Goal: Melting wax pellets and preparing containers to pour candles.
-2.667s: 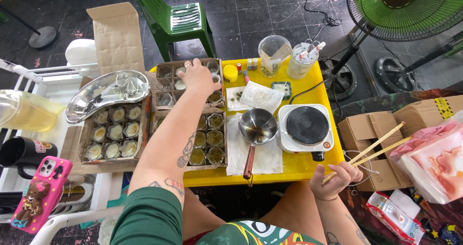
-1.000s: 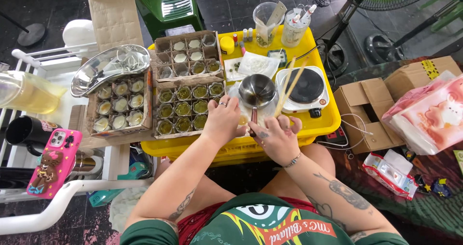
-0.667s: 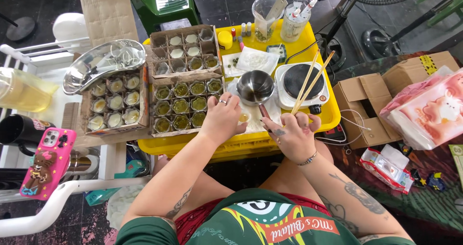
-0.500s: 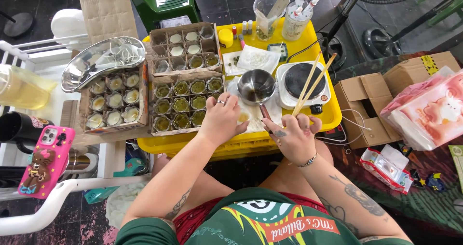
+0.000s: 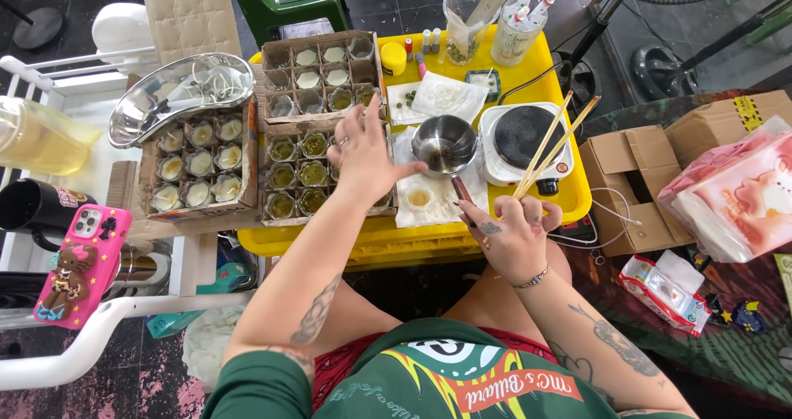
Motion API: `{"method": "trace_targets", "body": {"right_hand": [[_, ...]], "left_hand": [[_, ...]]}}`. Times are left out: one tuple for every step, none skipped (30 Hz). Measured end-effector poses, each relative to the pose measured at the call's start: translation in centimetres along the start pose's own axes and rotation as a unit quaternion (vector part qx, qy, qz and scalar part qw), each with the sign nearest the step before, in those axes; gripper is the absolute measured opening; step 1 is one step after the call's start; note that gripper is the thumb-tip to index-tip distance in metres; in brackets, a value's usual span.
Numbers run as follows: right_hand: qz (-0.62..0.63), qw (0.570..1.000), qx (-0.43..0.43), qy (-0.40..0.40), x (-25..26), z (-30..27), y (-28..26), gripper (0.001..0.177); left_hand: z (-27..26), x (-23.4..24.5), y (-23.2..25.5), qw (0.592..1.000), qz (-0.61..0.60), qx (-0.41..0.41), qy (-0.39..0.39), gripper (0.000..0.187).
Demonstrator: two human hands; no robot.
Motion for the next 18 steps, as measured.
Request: {"method": "trace_targets", "body": {"right_hand": [[0.0,1.0,0.001,0.0,-0.1,0.0,0.0,0.046],[0.002,1.0,0.0,-0.003,-0.2,-0.1,0.1,0.047],[0.003,1.0,0.0,-0.007,-0.3,-0.1,0.2,0.048],[0.002,1.0,-0.001,-0.007,-0.2,-0.1,0.2,0.048],[0.004,1.0,-0.003,-0.007,-0.1,0.0,0.2,0.048],[0.006,1.0,-0.006,-0.007,-0.1,0.1,0.2,0.048],[0.004,1.0,-0.007,-0.007,-0.1,0.2,0.2,0.048],[0.003,1.0,-0.009,-0.004,-0.1,0.2,0.2,0.047],[0.002,1.0,-0.011,-0.002,-0.1,0.3,0.2,0.046],[0.003,1.0,-0.013,-0.004,-0.1,0.1,0.2,0.046],[-0.003,1.0,-0.013,-0.002,-0.1,0.0,0.1,0.044],[-0.008,1.0,-0.011,0.001,-0.2,0.1,0.2,0.043],[-0.007,1.0,-0.01,0.001,-0.2,0.2,0.2,0.043],[-0.011,1.0,-0.009,0.003,-0.2,0.3,0.2,0.042],[-0.015,1.0,-0.009,0.006,-0.2,0.4,0.2,0.042],[-0.014,1.0,-0.009,0.004,-0.2,0.2,0.2,0.042],[-0.009,1.0,-0.012,-0.001,-0.2,0.1,0.2,0.043],[-0.004,1.0,-0.016,-0.005,-0.2,0.1,0.3,0.045]], "left_hand": [[0.5,0.0,0.4,1.0,0.0,0.001,0.001,0.139],[1.0,-0.2,0.8,1.0,0.02,0.013,-0.015,0.146],[1.5,-0.3,1.3,0.998,0.04,0.026,-0.03,0.153],[1.6,-0.5,1.4,0.998,0.039,0.025,-0.03,0.153],[1.7,-0.6,1.6,0.998,0.055,0.014,-0.025,0.155],[1.9,-0.8,1.8,0.997,0.071,0.004,-0.021,0.156],[2.0,-0.9,1.9,0.997,0.07,0.002,-0.02,0.156],[2.0,-1.0,1.9,0.997,0.075,-0.008,-0.013,0.157],[2.0,-1.1,1.9,0.997,0.08,-0.018,-0.006,0.158],[1.9,-1.2,2.0,0.997,0.08,-0.018,-0.008,0.158],[1.8,-1.2,2.0,0.996,0.081,-0.019,-0.006,0.159],[1.8,-1.2,2.1,0.996,0.082,-0.019,-0.003,0.159],[1.8,-1.2,2.0,0.996,0.083,-0.018,-0.003,0.159],[1.8,-1.2,2.0,0.996,0.083,-0.015,-0.007,0.159],[1.9,-1.3,2.0,0.996,0.084,-0.013,-0.012,0.158],[1.8,-1.5,2.0,0.996,0.084,-0.012,-0.013,0.158],[1.8,-1.7,1.9,0.996,0.087,-0.012,-0.014,0.158],[1.8,-1.9,1.8,0.996,0.091,-0.013,-0.013,0.158]]}}
Point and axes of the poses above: each hand's wrist, its own z-axis towards the middle knuckle, its own x-axis out of the back of the hand, y = z × x, the point moved 3 cm from there along z, towards the middle knuckle, and after that the axes turned 6 degrees about z, right-handed, at the moved point
